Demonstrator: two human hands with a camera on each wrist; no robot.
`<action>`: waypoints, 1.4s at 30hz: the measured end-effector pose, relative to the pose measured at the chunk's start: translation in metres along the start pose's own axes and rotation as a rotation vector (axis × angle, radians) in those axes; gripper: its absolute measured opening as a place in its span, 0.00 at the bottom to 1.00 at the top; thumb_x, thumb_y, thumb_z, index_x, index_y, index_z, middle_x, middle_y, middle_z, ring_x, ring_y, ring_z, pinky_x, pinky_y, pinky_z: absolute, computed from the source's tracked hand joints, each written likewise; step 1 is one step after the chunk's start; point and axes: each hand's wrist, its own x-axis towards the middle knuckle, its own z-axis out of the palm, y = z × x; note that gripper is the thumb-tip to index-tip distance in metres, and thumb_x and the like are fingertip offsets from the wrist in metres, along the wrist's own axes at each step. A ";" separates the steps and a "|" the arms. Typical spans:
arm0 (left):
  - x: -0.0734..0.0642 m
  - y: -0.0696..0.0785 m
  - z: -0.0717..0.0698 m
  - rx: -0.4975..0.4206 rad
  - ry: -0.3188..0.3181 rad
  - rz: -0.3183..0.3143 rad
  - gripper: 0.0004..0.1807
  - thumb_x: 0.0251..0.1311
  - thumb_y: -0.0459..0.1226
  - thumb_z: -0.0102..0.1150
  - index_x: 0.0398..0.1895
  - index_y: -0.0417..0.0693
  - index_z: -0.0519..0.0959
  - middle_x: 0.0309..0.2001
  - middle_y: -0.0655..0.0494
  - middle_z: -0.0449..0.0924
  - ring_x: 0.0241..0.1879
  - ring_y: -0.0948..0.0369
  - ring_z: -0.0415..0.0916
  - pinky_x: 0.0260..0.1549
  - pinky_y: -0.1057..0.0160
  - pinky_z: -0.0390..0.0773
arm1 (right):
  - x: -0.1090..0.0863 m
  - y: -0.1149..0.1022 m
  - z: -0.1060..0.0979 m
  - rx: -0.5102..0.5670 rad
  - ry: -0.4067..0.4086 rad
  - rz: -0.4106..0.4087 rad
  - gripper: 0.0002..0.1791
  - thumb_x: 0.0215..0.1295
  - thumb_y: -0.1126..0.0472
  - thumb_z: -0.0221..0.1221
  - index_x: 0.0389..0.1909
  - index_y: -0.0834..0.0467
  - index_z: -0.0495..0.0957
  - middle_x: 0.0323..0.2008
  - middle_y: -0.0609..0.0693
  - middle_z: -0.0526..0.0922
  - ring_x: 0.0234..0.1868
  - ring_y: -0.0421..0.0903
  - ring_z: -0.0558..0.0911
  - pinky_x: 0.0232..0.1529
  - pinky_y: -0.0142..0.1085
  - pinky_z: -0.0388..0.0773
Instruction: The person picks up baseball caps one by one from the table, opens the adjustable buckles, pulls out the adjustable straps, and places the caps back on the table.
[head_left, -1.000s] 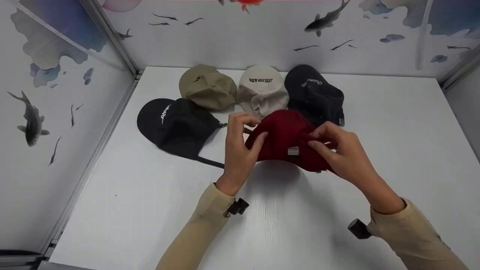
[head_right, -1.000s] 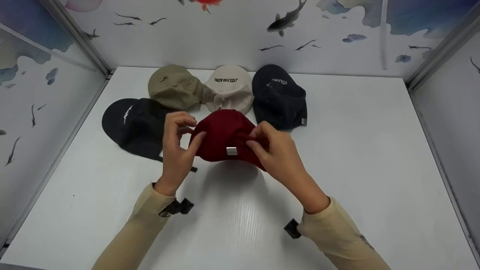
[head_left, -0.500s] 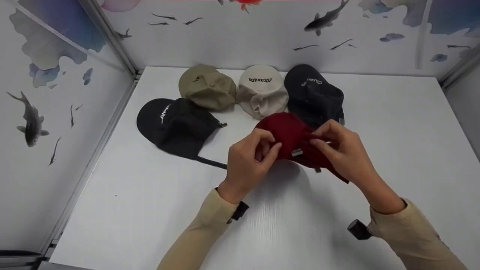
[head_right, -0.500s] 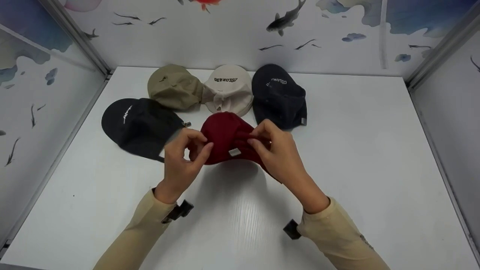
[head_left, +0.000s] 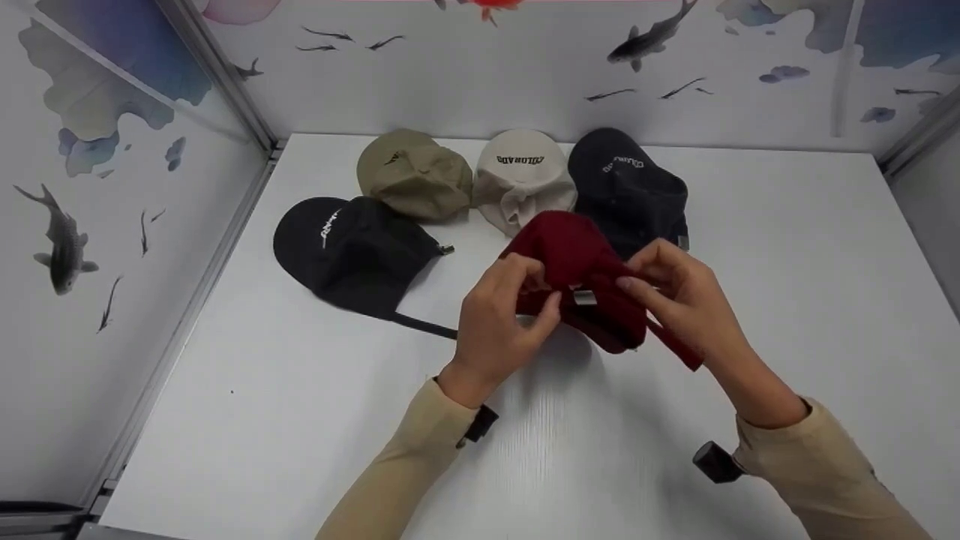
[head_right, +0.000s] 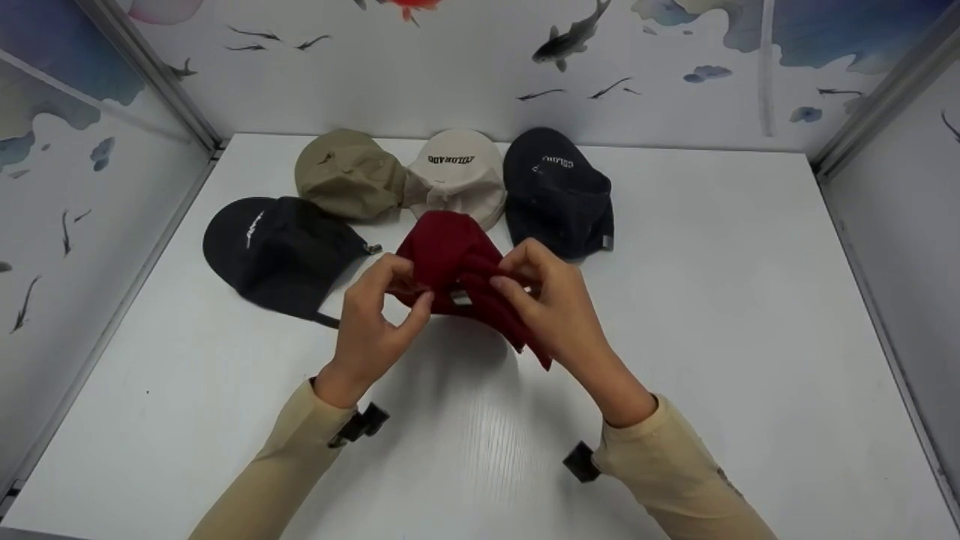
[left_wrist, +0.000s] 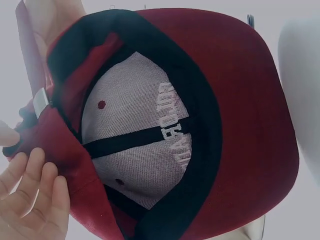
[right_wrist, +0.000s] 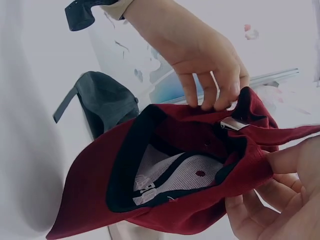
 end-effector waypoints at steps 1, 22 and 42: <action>0.000 0.000 0.001 0.010 -0.007 -0.007 0.08 0.59 0.37 0.63 0.38 0.45 0.76 0.34 0.55 0.77 0.36 0.63 0.75 0.38 0.69 0.77 | 0.000 0.000 0.000 -0.003 -0.006 -0.003 0.04 0.63 0.77 0.60 0.36 0.72 0.74 0.31 0.35 0.85 0.33 0.33 0.86 0.37 0.23 0.80; -0.001 0.002 0.008 0.058 -0.087 -0.079 0.24 0.59 0.49 0.68 0.47 0.41 0.75 0.42 0.52 0.74 0.40 0.62 0.75 0.42 0.69 0.80 | -0.003 -0.001 0.011 0.015 -0.098 0.012 0.09 0.72 0.70 0.53 0.47 0.66 0.80 0.37 0.42 0.85 0.34 0.36 0.83 0.37 0.26 0.80; -0.004 0.006 0.011 0.055 -0.162 -0.101 0.24 0.57 0.43 0.68 0.51 0.39 0.74 0.41 0.51 0.79 0.39 0.59 0.76 0.40 0.66 0.80 | -0.003 -0.004 0.022 -0.080 -0.168 0.021 0.10 0.65 0.67 0.63 0.46 0.65 0.79 0.42 0.56 0.85 0.40 0.35 0.83 0.41 0.24 0.80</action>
